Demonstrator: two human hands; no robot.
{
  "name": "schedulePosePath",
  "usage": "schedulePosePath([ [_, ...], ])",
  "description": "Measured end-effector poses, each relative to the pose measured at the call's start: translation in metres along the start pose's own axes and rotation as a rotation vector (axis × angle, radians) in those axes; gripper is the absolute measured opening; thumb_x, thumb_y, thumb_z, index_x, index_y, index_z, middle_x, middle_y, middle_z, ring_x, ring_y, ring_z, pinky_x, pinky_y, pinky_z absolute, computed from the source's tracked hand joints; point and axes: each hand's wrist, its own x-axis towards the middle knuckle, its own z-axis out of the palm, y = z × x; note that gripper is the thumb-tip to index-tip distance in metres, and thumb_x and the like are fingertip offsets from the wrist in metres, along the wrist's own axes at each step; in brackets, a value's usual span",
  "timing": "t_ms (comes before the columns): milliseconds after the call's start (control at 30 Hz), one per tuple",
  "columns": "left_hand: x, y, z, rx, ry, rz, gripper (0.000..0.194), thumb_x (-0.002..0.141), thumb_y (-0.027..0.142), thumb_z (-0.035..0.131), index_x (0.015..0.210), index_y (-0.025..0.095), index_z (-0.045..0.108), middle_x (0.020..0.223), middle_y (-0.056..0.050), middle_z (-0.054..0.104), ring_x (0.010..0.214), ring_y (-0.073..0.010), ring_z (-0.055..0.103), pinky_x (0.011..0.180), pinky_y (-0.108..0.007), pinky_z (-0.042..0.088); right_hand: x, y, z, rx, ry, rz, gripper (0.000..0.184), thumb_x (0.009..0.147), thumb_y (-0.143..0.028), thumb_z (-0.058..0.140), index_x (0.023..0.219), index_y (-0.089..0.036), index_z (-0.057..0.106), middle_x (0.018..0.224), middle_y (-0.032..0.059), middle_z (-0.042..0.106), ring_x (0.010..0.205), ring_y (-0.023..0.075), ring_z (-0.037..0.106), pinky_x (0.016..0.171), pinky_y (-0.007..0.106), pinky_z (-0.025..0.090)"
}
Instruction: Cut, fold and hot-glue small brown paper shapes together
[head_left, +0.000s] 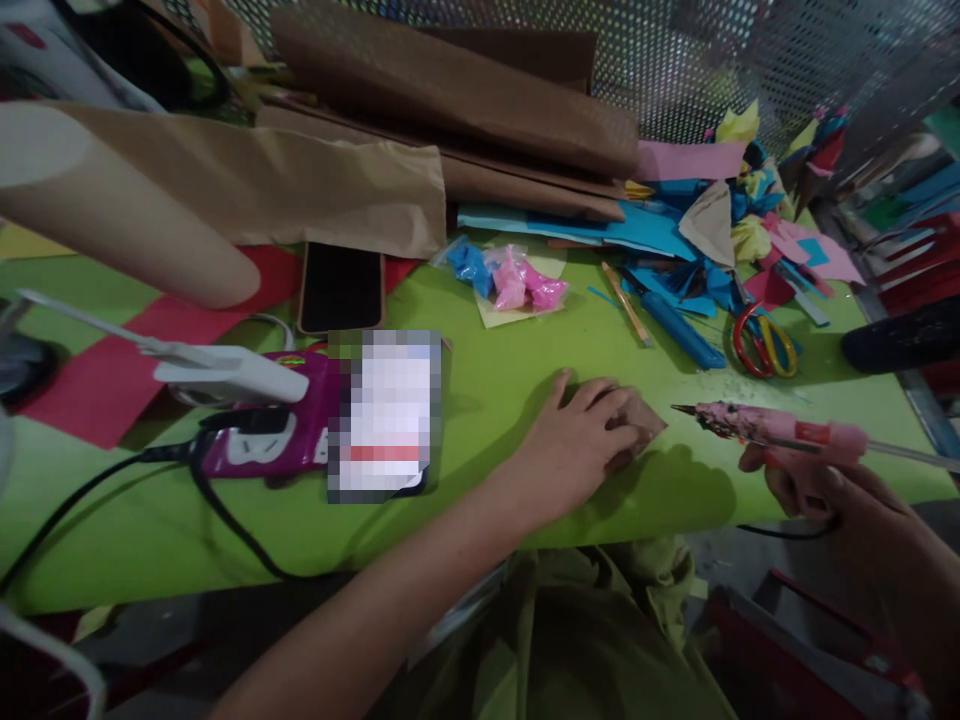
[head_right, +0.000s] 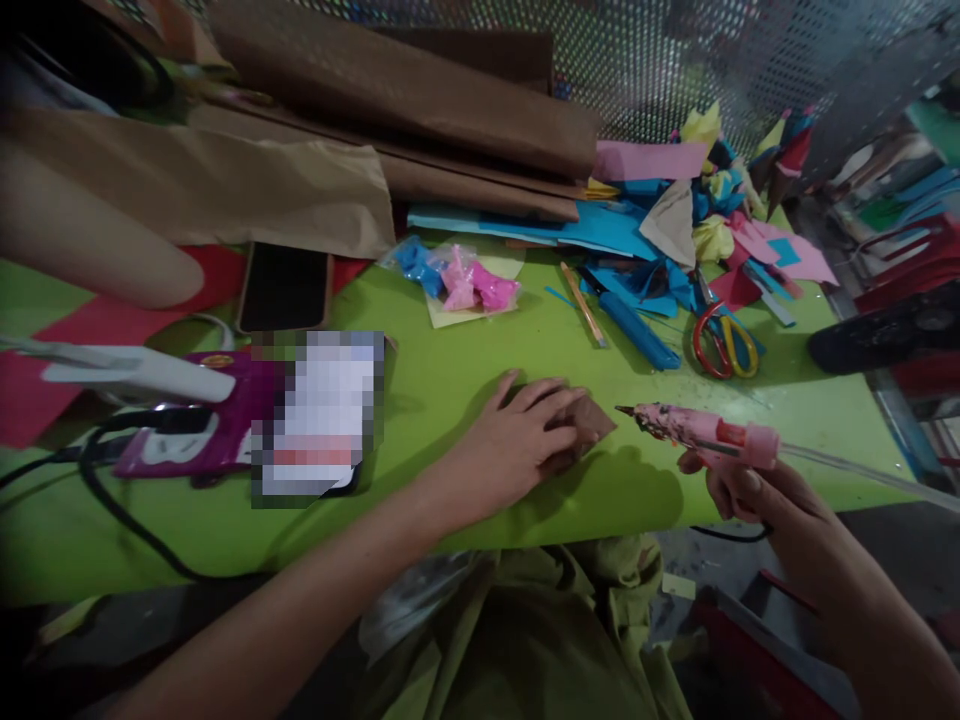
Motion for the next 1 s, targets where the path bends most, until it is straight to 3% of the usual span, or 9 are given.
schedulePosePath([
  [167, -0.001, 0.000, 0.001, 0.008, 0.004, 0.003, 0.031, 0.103, 0.032, 0.049, 0.131, 0.035, 0.063, 0.158, -0.006, 0.043, 0.147, -0.0318, 0.034, 0.117, -0.068, 0.020, -0.011, -0.013, 0.007, 0.063, 0.003, 0.087, 0.041, 0.075, -0.063, 0.073, 0.087, -0.025, 0.079, 0.077, 0.0059, 0.067, 0.073, 0.0234, 0.055, 0.064, 0.033, 0.048],
  [400, 0.001, 0.000, -0.002, -0.012, -0.022, -0.010, 0.032, 0.103, 0.032, 0.048, 0.132, 0.036, 0.062, 0.158, -0.005, 0.044, 0.147, -0.0313, 0.034, 0.118, -0.068, 0.020, -0.003, 0.002, -0.001, 0.086, -0.074, 0.175, 0.042, 0.075, -0.058, 0.077, 0.098, -0.023, 0.080, 0.087, 0.0077, 0.071, 0.078, 0.0238, 0.057, 0.064, 0.032, 0.046],
  [633, 0.001, -0.002, 0.004, -0.034, 0.035, -0.008, 0.030, 0.100, 0.028, 0.055, 0.128, 0.036, 0.064, 0.155, -0.005, 0.048, 0.145, -0.0314, 0.038, 0.116, -0.069, 0.021, -0.004, -0.006, 0.006, 0.182, -0.124, 0.049, 0.036, 0.081, -0.056, 0.073, 0.090, -0.021, 0.080, 0.071, 0.0032, 0.064, 0.063, 0.0167, 0.049, 0.061, 0.031, 0.043],
  [800, 0.000, -0.003, 0.007, -0.015, 0.072, 0.011, 0.031, 0.099, 0.029, 0.056, 0.128, 0.036, 0.064, 0.155, -0.004, 0.049, 0.143, -0.0311, 0.039, 0.117, -0.066, 0.022, -0.004, -0.005, 0.006, 0.207, -0.147, 0.035, 0.038, 0.086, -0.055, 0.068, 0.094, -0.019, 0.077, 0.074, 0.0031, 0.063, 0.064, 0.0157, 0.049, 0.061, 0.029, 0.041],
  [1000, 0.001, 0.000, 0.001, -0.027, -0.002, -0.020, 0.033, 0.101, 0.032, 0.054, 0.132, 0.038, 0.063, 0.157, -0.003, 0.046, 0.145, -0.0311, 0.037, 0.118, -0.067, 0.020, -0.007, -0.012, 0.007, 0.132, -0.257, 0.000, 0.042, 0.093, -0.058, 0.058, 0.088, -0.018, 0.071, 0.062, -0.0007, 0.054, 0.060, 0.0148, 0.042, 0.060, 0.030, 0.031],
])
